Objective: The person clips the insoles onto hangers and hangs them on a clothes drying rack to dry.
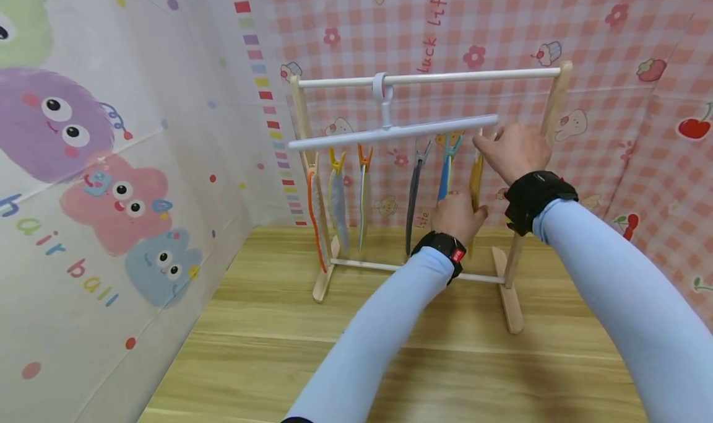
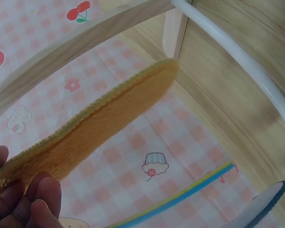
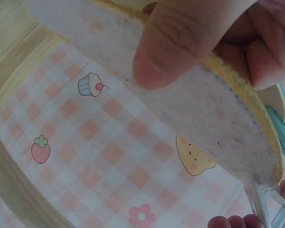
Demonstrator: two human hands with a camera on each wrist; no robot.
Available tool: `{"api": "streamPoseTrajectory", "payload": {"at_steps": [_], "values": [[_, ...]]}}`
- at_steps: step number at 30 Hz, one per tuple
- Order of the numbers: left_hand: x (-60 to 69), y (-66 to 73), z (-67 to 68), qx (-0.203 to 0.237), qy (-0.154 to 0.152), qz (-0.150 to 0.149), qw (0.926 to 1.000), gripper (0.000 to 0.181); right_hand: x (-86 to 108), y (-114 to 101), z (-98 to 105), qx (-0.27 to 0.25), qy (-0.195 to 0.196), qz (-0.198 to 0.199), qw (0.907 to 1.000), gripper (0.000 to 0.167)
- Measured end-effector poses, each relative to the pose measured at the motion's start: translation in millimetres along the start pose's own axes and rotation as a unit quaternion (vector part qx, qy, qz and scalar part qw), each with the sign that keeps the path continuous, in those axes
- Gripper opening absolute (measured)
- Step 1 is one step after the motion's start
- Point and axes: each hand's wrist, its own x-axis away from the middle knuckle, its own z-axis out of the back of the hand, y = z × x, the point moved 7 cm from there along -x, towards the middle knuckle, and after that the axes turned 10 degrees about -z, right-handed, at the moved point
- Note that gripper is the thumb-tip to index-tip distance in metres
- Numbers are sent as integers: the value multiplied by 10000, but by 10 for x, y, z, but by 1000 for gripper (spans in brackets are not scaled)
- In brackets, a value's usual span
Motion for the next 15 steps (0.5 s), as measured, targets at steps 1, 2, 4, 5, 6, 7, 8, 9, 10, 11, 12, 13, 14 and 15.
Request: {"api": "streamPoseTrajectory", "payload": {"at_steps": [1,2,4,5,6,7,8,9,10,11,12,13,14,15], "values": [[7,5,-3,-8,-21,-38,10000,34,4,0,-1,21,20,11,10000,61],[12,8,-5,-18,-35,-74,10000,35,8,2,-2,28,35,16,10000,61],[17,17,-4,-87,-10,-175,9998,37,16,4,-3,18,65,33,10000,61],[21,20,-1,-119,11,-240,9996,38,21,5,-2,13,80,43,10000,61],[29,21,3,-97,32,-288,9995,39,25,7,-1,5,95,55,9999,60],[41,18,6,-114,45,-302,9995,39,29,7,-2,-22,93,65,9999,60],[52,14,10,-151,63,-317,9994,39,34,8,-1,-56,85,76,9999,59],[66,9,16,-195,73,-355,9992,38,42,7,1,-83,78,102,9999,58],[85,3,24,-181,75,-390,9990,37,51,7,3,-103,69,132,9998,58],[104,-6,30,-174,64,-429,9989,35,66,6,10,-143,69,173,9997,57],[124,-20,41,-159,55,-453,9988,33,80,7,15,-184,62,214,9996,56],[141,-38,51,-196,46,-482,9986,32,97,7,21,-232,53,255,9994,56],[158,-55,66,-199,31,-532,9984,31,118,10,30,-264,54,284,9992,56],[175,-78,83,-228,23,-583,9980,30,141,17,40,-302,57,313,9990,56]]}}
